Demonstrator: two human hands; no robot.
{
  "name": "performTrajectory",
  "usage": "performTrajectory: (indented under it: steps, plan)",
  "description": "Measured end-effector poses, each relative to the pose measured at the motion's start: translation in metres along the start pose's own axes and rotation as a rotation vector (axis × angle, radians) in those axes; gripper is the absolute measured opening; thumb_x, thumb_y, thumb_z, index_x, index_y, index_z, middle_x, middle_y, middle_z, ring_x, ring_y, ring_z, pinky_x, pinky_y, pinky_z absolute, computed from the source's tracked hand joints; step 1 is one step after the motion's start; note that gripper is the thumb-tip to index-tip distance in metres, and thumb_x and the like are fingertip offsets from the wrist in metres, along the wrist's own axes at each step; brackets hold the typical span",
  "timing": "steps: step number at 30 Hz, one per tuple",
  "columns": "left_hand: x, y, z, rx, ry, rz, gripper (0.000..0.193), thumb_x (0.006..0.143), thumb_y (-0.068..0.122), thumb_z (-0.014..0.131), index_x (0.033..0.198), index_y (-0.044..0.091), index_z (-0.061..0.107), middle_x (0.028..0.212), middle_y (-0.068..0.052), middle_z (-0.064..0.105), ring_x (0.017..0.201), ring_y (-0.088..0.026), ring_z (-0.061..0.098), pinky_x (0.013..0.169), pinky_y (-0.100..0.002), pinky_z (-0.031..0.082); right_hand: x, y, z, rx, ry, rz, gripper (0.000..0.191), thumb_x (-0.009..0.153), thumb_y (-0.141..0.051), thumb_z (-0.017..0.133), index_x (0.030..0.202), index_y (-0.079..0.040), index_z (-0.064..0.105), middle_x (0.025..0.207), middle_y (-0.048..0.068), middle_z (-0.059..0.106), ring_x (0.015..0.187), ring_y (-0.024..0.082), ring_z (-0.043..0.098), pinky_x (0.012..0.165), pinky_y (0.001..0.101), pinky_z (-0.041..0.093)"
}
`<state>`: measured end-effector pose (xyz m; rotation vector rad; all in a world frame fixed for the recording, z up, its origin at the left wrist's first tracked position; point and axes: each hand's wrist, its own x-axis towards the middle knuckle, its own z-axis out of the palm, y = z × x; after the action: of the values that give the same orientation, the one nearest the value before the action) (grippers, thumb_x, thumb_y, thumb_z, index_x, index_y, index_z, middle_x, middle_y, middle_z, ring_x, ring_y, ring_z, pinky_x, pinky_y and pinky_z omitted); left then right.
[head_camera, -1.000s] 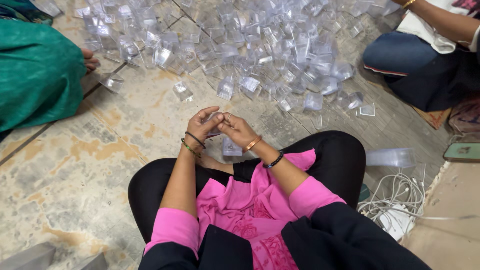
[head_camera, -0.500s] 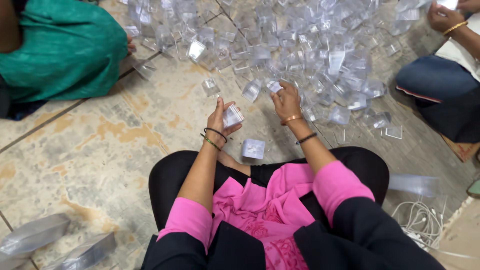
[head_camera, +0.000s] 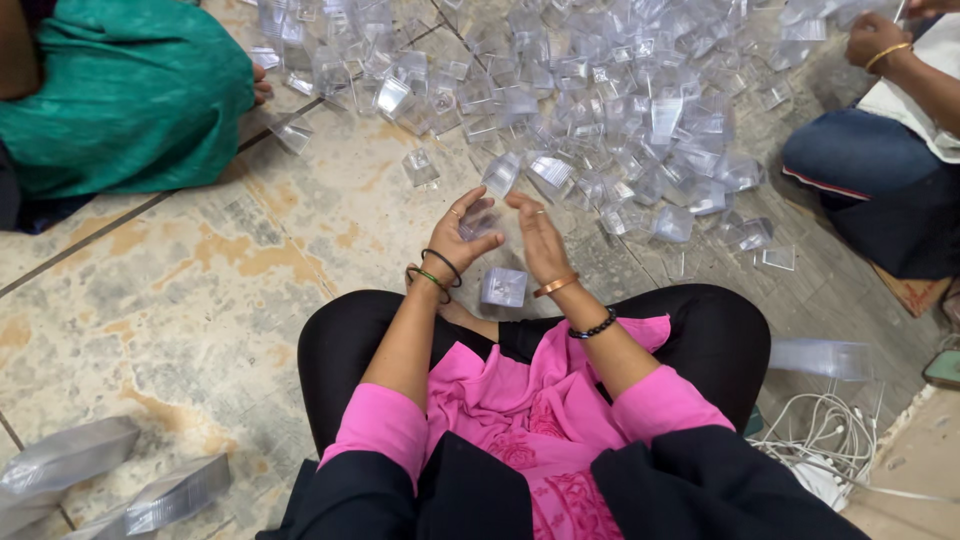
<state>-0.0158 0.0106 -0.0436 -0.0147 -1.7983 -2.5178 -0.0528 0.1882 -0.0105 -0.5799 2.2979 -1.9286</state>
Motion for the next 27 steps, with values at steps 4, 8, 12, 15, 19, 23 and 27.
performTrajectory:
  steps: [4,8,12,15,19,23,27]
  plan:
    - [0.000,-0.007,0.009,0.258,0.003,0.098,0.095,0.078,0.004,0.088,0.159,0.012,0.038,0.143,-0.012,0.062,0.131,-0.022,0.060,0.108,-0.033,0.052,-0.002,0.001,-0.008,0.048,-0.100,0.195,0.042,0.106,-0.031,0.057,0.136,-0.001,0.058,0.116,0.011,0.068,0.112,0.016,0.060,0.097,0.0310,0.046]
    - [0.000,-0.001,0.009,0.184,-0.071,0.206,0.096,0.079,0.002,0.081,0.161,0.013,0.031,0.151,-0.013,0.054,0.136,-0.025,0.055,0.108,-0.036,0.049,0.000,0.005,-0.008,0.187,-0.168,0.259,0.036,0.099,-0.013,0.072,0.130,-0.001,0.060,0.106,0.009,0.069,0.097,0.013,0.063,0.085,0.0277,0.051]
    - [0.004,0.014,-0.002,-0.518,-0.042,-0.151,0.082,0.087,0.016,0.075,0.157,0.019,0.034,0.149,-0.004,0.052,0.132,-0.022,0.056,0.101,-0.042,0.053,0.000,0.003,-0.007,0.418,-0.139,0.221,0.029,0.098,-0.010,0.072,0.122,-0.002,0.057,0.109,0.008,0.073,0.103,0.012,0.069,0.089,0.0264,0.053]
    - [0.000,0.021,-0.004,-0.600,-0.055,-0.333,0.061,0.098,0.034,0.063,0.153,0.014,0.045,0.142,-0.009,0.060,0.123,-0.024,0.061,0.098,-0.045,0.055,-0.005,-0.002,-0.002,0.412,-0.201,0.174,0.029,0.099,-0.010,0.070,0.124,-0.004,0.056,0.108,0.007,0.073,0.104,0.012,0.069,0.092,0.0269,0.054]
    - [-0.002,0.020,-0.001,-0.524,-0.075,-0.259,0.050,0.103,0.030,0.061,0.148,0.009,0.052,0.138,-0.011,0.064,0.120,-0.021,0.064,0.098,-0.039,0.055,-0.011,-0.008,0.002,0.360,-0.255,0.176,0.028,0.098,-0.008,0.071,0.121,-0.003,0.057,0.110,0.007,0.073,0.104,0.012,0.069,0.092,0.0280,0.055]
    - [-0.002,0.014,-0.002,-0.483,-0.093,-0.116,0.045,0.104,0.021,0.063,0.144,0.002,0.055,0.137,-0.012,0.064,0.120,-0.021,0.066,0.103,-0.036,0.055,-0.012,-0.010,0.002,0.382,-0.305,0.166,0.032,0.095,-0.005,0.073,0.122,-0.003,0.056,0.111,0.006,0.072,0.106,0.011,0.067,0.092,0.0270,0.055]
    - [-0.002,0.010,0.000,-0.374,-0.034,-0.096,0.042,0.106,0.021,0.063,0.143,-0.001,0.059,0.136,-0.014,0.066,0.121,-0.023,0.066,0.103,-0.038,0.056,-0.014,-0.008,0.001,0.371,-0.304,0.164,0.032,0.094,-0.003,0.074,0.122,-0.003,0.058,0.112,0.002,0.069,0.106,0.008,0.064,0.092,0.0259,0.054]
